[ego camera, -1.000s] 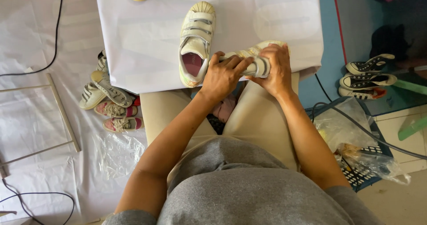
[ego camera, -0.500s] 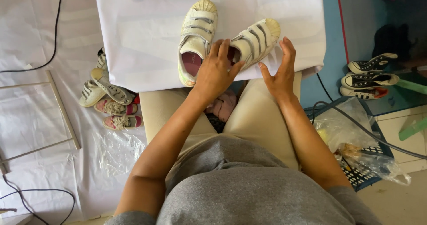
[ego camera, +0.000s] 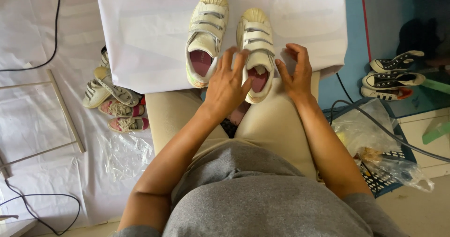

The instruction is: Adjusting velcro straps and inserting paper stuffing into sneakers to prepare them for display or storage.

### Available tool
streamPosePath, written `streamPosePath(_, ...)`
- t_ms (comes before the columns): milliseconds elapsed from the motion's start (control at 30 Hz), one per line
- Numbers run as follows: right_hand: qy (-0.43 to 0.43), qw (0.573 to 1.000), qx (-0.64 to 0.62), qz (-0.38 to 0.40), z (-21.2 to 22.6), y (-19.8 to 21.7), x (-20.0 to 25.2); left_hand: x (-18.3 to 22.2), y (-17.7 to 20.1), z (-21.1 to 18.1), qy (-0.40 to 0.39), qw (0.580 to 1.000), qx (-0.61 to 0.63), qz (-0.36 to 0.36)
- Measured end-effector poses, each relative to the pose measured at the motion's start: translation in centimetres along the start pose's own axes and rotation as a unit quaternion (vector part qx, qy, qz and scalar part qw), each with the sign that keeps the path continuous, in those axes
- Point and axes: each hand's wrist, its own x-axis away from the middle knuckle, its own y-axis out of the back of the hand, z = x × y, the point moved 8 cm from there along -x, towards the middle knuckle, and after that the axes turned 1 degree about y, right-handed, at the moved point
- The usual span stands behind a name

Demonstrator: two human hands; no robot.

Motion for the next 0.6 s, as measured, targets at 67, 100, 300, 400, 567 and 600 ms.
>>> streamPosePath(67, 0.002, 1.0, -0.001, 0.005, 0.0, 0.1, 0.0, -1.2, 0.3, -1.4, -0.045, 0.998, -0.039, -0.013)
streamPosePath(100, 0.006, 1.0, -0.003, 0.01, 0.2, 0.1, 0.0, -1.8, 0.6, -2.4, -0.09, 0.992, -0.08, -0.027)
streamPosePath(300, 0.002, 0.998, -0.057, 0.011, 3.4, 0.8, -0.4, -4.6, -3.4, -3.0, -0.175, 0.973, -0.14, -0.052)
streamPosePath(400, 0.002, 0.999, -0.039, 0.017, 3.4, 0.8, -0.4, -5.4, -6.6, -1.2, -0.187, 0.97, -0.152, -0.03)
streamPosePath(567, -0.007, 0.999, -0.038, 0.035, 2.7, 0.5, -0.3, -5.5, -7.3, -0.6, -0.161, 0.975, -0.15, 0.011)
streamPosePath(600, -0.007, 0.998, -0.044, 0.04, 2.6, 0.4, -0.4, -5.6, -7.5, -0.3, -0.154, 0.977, -0.148, 0.023)
